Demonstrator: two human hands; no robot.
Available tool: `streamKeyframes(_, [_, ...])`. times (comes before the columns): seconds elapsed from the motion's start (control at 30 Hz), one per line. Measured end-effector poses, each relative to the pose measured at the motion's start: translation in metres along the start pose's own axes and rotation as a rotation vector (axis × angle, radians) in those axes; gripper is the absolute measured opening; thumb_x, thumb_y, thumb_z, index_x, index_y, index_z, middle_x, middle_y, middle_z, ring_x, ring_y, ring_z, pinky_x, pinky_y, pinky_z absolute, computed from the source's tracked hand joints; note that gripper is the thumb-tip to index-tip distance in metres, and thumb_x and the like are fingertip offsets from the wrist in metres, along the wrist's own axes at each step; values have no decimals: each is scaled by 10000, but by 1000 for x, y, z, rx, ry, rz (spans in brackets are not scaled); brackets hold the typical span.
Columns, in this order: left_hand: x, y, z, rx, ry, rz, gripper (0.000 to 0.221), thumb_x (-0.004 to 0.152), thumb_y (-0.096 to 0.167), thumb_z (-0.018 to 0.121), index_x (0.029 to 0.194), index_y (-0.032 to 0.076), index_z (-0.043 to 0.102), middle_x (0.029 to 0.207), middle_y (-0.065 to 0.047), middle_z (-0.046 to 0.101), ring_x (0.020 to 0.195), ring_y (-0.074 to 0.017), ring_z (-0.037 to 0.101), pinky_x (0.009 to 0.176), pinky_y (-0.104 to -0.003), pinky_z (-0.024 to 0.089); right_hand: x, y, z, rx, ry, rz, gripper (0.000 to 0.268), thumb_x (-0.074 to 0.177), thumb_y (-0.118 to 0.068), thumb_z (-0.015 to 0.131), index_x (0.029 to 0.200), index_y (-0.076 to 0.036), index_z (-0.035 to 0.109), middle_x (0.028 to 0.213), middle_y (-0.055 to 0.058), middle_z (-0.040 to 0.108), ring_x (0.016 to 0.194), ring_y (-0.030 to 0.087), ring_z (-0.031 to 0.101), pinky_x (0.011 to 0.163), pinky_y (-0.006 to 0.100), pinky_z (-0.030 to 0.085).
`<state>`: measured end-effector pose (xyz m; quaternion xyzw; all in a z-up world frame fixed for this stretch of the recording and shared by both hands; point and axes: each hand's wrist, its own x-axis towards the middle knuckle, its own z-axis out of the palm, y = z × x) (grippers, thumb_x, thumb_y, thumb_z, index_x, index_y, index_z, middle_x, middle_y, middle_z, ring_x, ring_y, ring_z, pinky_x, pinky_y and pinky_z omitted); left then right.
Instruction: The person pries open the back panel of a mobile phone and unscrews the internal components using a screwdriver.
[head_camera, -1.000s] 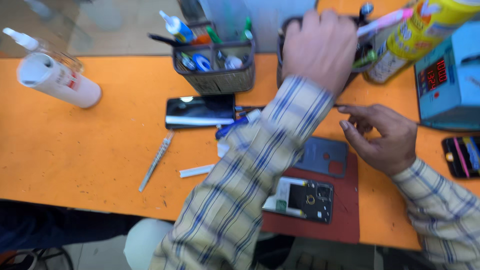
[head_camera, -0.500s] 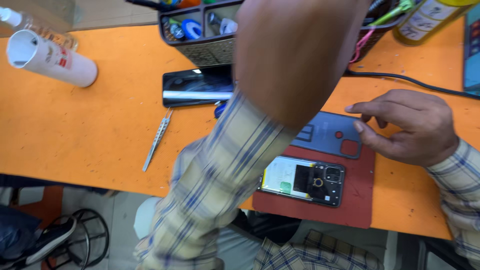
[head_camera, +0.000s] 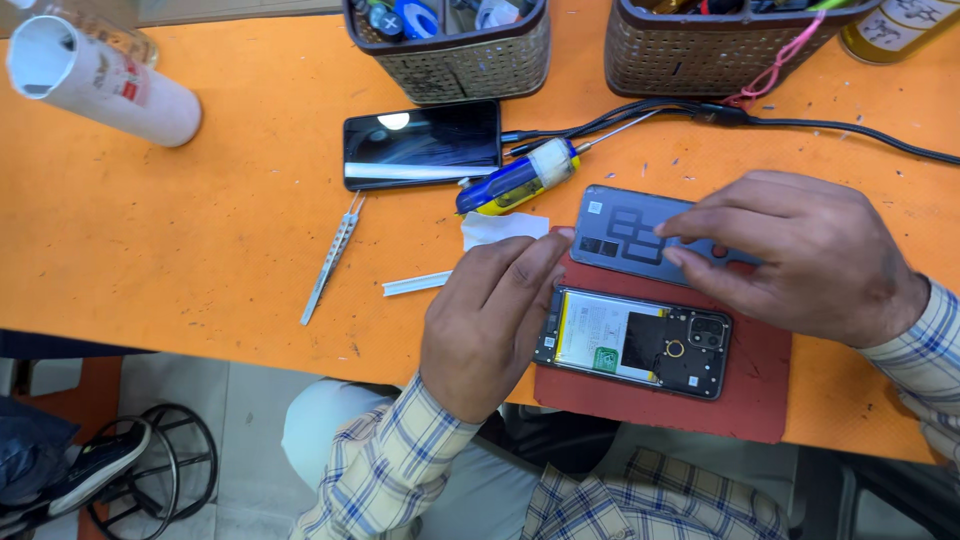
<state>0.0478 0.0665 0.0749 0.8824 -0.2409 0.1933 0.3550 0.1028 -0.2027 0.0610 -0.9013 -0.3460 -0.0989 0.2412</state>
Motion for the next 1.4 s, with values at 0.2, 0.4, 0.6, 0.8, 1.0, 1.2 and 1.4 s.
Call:
streamKeyframes(0.2, [-10, -12, 28, -122, 14, -60, 583, 1010, 18, 766, 1496, 91, 453, 1140, -75, 723, 961, -209, 745, 839, -330, 610, 14, 17, -14, 142, -250, 15, 197, 741, -218, 823, 914, -131, 787, 807, 32, 721, 713, 203, 697, 620, 354, 565])
streamKeyframes(0.4, [-11, 11, 51, -315, -61, -5, 649, 990, 51, 802, 1515, 115, 426, 1135, -59, 738, 974, -199, 756, 795, -297, 609, -3, 43, -19, 299, -356, 89, 170, 762, -236, 812, 907, -150, 786, 850, -13, 732, 656, 144, 682, 565, 303, 556])
streamKeyframes(0.6, [-11, 15, 63, -325, -137, 63, 689, 987, 60, 801, 1543, 106, 397, 1168, -88, 726, 1035, -214, 757, 861, -331, 614, -11, 47, -11, 248, -357, 162, 227, 748, -226, 830, 956, -146, 786, 808, 8, 719, 620, 161, 676, 541, 318, 556])
streamKeyframes(0.8, [-6, 18, 62, -285, -170, 63, 660, 984, 71, 785, 1527, 108, 413, 1150, -89, 723, 1021, -220, 753, 845, -340, 610, -9, 48, -12, 188, -306, 97, 229, 729, -201, 820, 942, -130, 773, 800, 25, 689, 674, 188, 670, 581, 334, 557])
streamKeyframes(1.0, [4, 21, 44, -272, -404, 206, 430, 1041, 121, 619, 1437, 127, 452, 1170, -84, 667, 1039, -251, 717, 816, -321, 587, -9, 47, -12, 190, -311, 115, 253, 738, -230, 833, 968, -141, 776, 799, 26, 686, 668, 190, 669, 577, 338, 558])
streamKeyframes(1.2, [16, 35, 49, -10, -426, 197, 343, 1052, 188, 620, 1363, 76, 529, 993, -66, 607, 811, -229, 661, 607, -389, 520, -10, 47, -12, 168, -298, 112, 255, 746, -245, 838, 971, -140, 776, 789, 35, 678, 694, 206, 668, 610, 352, 559])
streamKeyframes(1.4, [29, 32, 37, -292, -454, 197, 349, 971, 98, 608, 1308, 45, 533, 1225, -122, 633, 984, -277, 698, 713, -347, 576, -10, 47, -12, 65, -128, -18, 527, 721, -362, 851, 1140, -77, 706, 1084, 89, 677, 998, 286, 651, 873, 406, 532])
